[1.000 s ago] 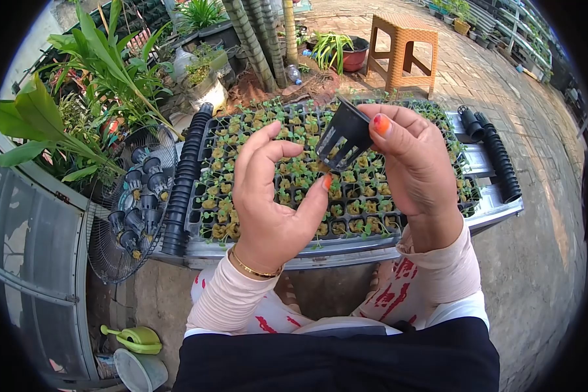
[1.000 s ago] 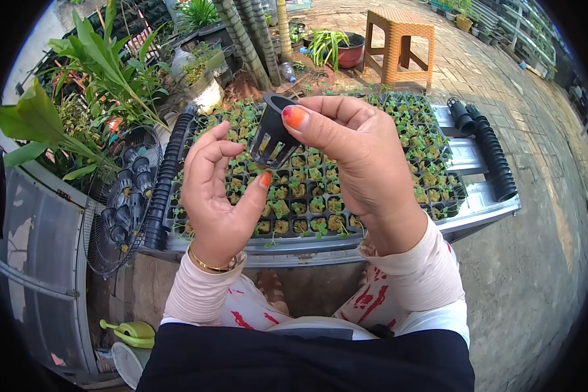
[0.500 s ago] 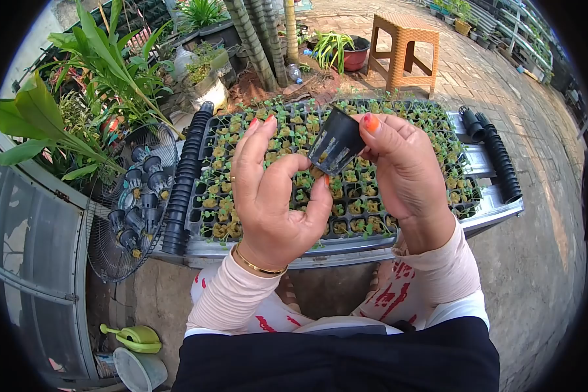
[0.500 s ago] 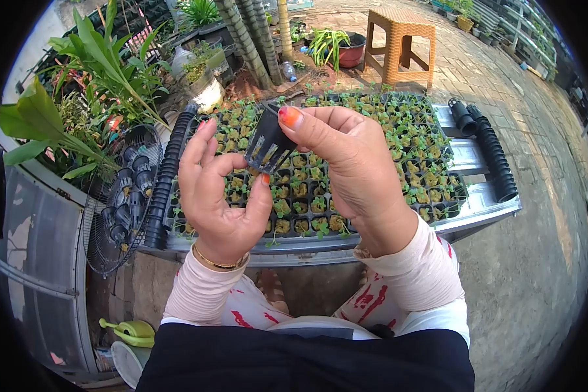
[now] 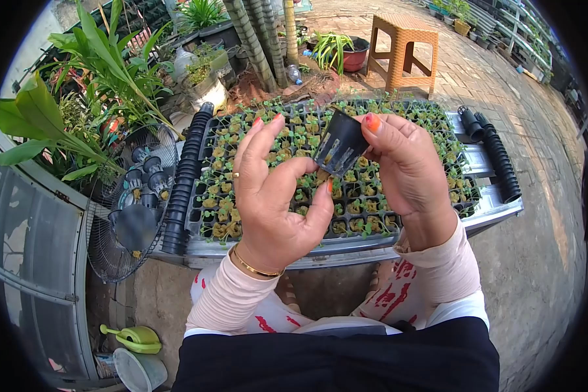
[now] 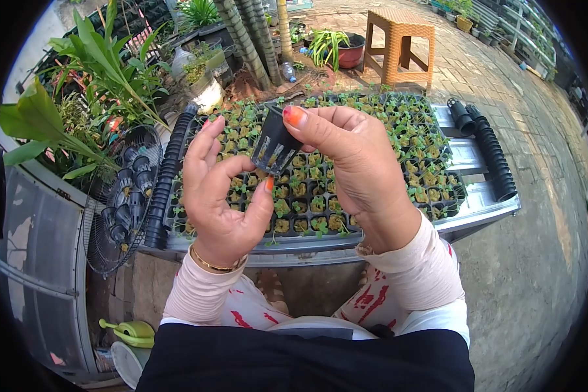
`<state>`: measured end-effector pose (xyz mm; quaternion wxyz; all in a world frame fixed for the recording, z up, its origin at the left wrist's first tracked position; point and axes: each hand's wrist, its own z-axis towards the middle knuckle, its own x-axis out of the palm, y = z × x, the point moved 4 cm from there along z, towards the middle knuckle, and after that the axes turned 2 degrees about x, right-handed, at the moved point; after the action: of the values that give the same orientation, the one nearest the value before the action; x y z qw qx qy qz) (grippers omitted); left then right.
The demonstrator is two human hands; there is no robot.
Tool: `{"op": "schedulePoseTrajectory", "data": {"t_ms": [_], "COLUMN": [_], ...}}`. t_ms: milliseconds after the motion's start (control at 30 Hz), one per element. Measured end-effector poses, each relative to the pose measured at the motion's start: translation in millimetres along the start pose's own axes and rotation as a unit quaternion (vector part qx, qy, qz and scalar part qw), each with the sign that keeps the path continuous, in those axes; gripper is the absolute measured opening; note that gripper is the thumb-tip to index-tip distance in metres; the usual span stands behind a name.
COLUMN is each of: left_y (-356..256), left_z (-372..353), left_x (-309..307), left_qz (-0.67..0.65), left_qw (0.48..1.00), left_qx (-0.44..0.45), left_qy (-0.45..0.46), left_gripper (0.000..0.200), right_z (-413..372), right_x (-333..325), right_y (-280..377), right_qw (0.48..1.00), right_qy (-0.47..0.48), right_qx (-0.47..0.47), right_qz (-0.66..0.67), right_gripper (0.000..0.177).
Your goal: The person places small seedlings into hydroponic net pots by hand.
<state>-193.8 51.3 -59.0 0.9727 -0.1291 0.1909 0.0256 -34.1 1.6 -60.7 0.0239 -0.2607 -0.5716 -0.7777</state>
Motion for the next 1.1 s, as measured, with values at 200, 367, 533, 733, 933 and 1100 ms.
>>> {"op": "schedulePoseTrajectory", "data": {"t_ms": [200, 367, 533, 733, 933, 1100], "left_y": [-1, -2, -6, -5, 30, 60], "left_z": [-1, -2, 1, 6, 9, 10], "left_x": [0, -2, -1, -19, -81, -140], "left_qz": [0.033, 0.046, 0.076, 0.058, -0.109, -0.298], "left_qw": [0.999, 0.999, 0.997, 0.997, 0.982, 0.907], "left_qx": [0.012, 0.019, 0.03, -0.022, -0.144, -0.294], "left_qy": [0.01, -0.022, 0.006, 0.049, -0.049, -0.049], "left_gripper": [0.022, 0.021, 0.022, 0.03, 0.036, 0.05], "right_z": [-2, -2, -1, 2, 27, 57], "right_x": [2, 3, 3, 8, 73, 169], "right_y": [1, -1, -1, 9, 24, -8], "right_qw": [1.0, 1.0, 1.0, 0.998, 0.978, 0.948], "right_qy": [0.003, -0.002, -0.007, -0.028, 0.065, 0.182], "right_qx": [0.003, 0.007, 0.005, -0.025, -0.021, 0.004], "right_qz": [-0.002, -0.012, -0.023, -0.054, -0.199, -0.262], "right_gripper": [0.032, 0.032, 0.034, 0.034, 0.038, 0.036]}}
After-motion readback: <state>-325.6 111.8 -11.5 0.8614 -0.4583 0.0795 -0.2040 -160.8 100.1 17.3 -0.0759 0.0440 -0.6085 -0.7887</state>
